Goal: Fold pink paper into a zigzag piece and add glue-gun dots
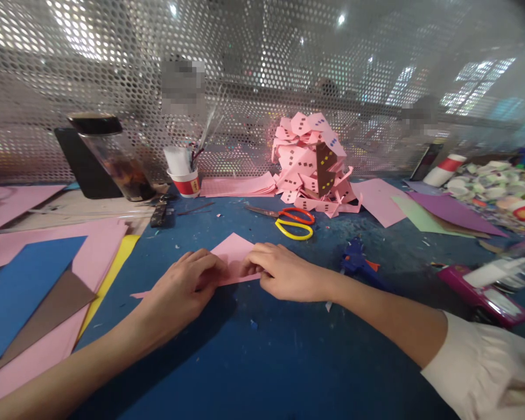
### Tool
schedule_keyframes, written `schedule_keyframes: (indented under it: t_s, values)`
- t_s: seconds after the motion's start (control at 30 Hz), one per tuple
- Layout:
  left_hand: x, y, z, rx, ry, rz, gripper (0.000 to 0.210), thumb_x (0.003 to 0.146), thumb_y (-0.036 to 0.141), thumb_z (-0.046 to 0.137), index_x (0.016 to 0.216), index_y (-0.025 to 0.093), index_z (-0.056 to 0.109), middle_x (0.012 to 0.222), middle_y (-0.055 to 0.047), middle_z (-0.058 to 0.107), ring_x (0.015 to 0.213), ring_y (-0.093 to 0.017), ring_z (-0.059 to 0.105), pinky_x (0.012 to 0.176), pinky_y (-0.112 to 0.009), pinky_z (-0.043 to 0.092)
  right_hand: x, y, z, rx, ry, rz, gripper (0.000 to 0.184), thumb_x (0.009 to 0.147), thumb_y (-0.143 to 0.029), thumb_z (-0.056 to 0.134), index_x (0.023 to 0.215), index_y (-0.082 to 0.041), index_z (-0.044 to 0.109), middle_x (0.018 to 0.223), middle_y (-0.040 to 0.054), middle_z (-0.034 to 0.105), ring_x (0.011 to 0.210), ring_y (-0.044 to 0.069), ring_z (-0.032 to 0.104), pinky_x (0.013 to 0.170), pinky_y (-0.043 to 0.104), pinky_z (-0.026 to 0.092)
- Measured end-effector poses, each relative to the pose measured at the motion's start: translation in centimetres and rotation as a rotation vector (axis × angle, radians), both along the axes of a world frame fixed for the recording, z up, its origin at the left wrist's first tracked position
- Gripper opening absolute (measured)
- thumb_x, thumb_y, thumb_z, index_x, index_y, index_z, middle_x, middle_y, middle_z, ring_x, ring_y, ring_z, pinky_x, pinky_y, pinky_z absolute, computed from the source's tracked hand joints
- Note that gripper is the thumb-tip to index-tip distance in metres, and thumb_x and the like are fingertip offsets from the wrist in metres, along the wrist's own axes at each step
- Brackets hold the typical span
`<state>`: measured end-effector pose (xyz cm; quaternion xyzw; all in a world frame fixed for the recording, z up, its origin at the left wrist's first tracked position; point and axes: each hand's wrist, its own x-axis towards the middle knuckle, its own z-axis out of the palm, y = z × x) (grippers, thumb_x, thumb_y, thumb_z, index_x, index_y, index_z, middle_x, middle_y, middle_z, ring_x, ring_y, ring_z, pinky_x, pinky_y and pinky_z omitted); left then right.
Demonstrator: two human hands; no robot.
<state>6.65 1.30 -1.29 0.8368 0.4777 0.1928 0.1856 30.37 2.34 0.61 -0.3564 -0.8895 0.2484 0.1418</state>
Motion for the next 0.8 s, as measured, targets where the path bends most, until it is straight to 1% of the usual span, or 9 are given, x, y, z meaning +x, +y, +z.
schedule_keyframes:
  t_s: [0.1,0.2,0.27,0.33,0.47,0.57,0.8]
  values:
    - [-0.2,0.0,0.1,-0.032,-0.015,0.005,0.026,0.079,0.01,0.044,0.094,0.022,0.061,0.096,-0.002,0.064,0.093,-0.021,0.056,0.083,-0.034,0.042,0.3,0.2,0.0,-0.024,0.008,0.024,0.041,0.076,0.0,0.044,0.105,-0.022,0.064,0.11,0.0037,0.062,0.102,0.019,0.054,0.085,0.033,0.038]
    - [-0.4,0.0,0.3,-0.068,-0.04,0.014,0.032,0.073,0.007,0.042,0.094,0.022,0.062,0.096,-0.002,0.065,0.092,-0.021,0.057,0.082,-0.034,0.044,0.4,0.4,0.1,-0.046,0.02,0.037,0.045,0.074,0.002,0.044,0.106,-0.023,0.065,0.11,0.003,0.062,0.104,0.018,0.054,0.086,0.032,0.039]
    - [-0.4,0.0,0.3,-0.085,-0.058,0.023,0.035,0.069,0.006,0.042,0.093,0.022,0.062,0.095,-0.002,0.065,0.092,-0.021,0.058,0.082,-0.034,0.045,0.3,0.4,0.1,-0.048,0.033,0.03,0.045,0.073,0.002,0.045,0.105,-0.023,0.065,0.109,0.0025,0.063,0.104,0.018,0.055,0.087,0.031,0.039]
    - [-0.2,0.0,0.3,-0.092,-0.068,0.04,0.034,0.068,0.007,0.043,0.092,0.021,0.063,0.093,-0.002,0.065,0.091,-0.021,0.058,0.082,-0.034,0.046,0.0,0.3,-0.1,-0.038,0.044,-0.004,0.042,0.074,0.002,0.045,0.102,-0.022,0.065,0.107,0.0024,0.064,0.099,0.016,0.056,0.086,0.03,0.039]
    - [0.2,-0.1,0.0,-0.071,-0.069,0.1,0.019,0.078,0.018,0.048,0.088,0.021,0.063,0.092,-0.004,0.065,0.087,-0.021,0.059,0.08,-0.036,0.047,-0.7,0.1,-0.9,0.035,0.053,-0.102,0.025,0.079,-0.005,0.051,0.095,-0.019,0.065,0.099,0.0031,0.064,0.087,0.014,0.057,0.081,0.029,0.041]
    - [0.3,0.0,-0.3,-0.062,-0.069,0.12,0.015,0.082,0.024,0.05,0.088,0.021,0.064,0.093,-0.004,0.065,0.086,-0.022,0.06,0.079,-0.037,0.049,-1.0,-0.1,-1.3,0.085,0.072,-0.137,0.018,0.083,-0.01,0.053,0.094,-0.019,0.064,0.098,0.0033,0.062,0.086,0.014,0.057,0.08,0.029,0.042]
    - [0.3,0.0,-0.2,-0.05,-0.059,0.113,0.017,0.082,0.022,0.049,0.089,0.021,0.064,0.093,-0.004,0.066,0.088,-0.022,0.061,0.08,-0.037,0.049,-0.9,0.0,-1.1,0.053,0.06,-0.128,0.025,0.081,-0.004,0.05,0.096,-0.019,0.064,0.101,0.0038,0.063,0.087,0.013,0.058,0.08,0.029,0.042]
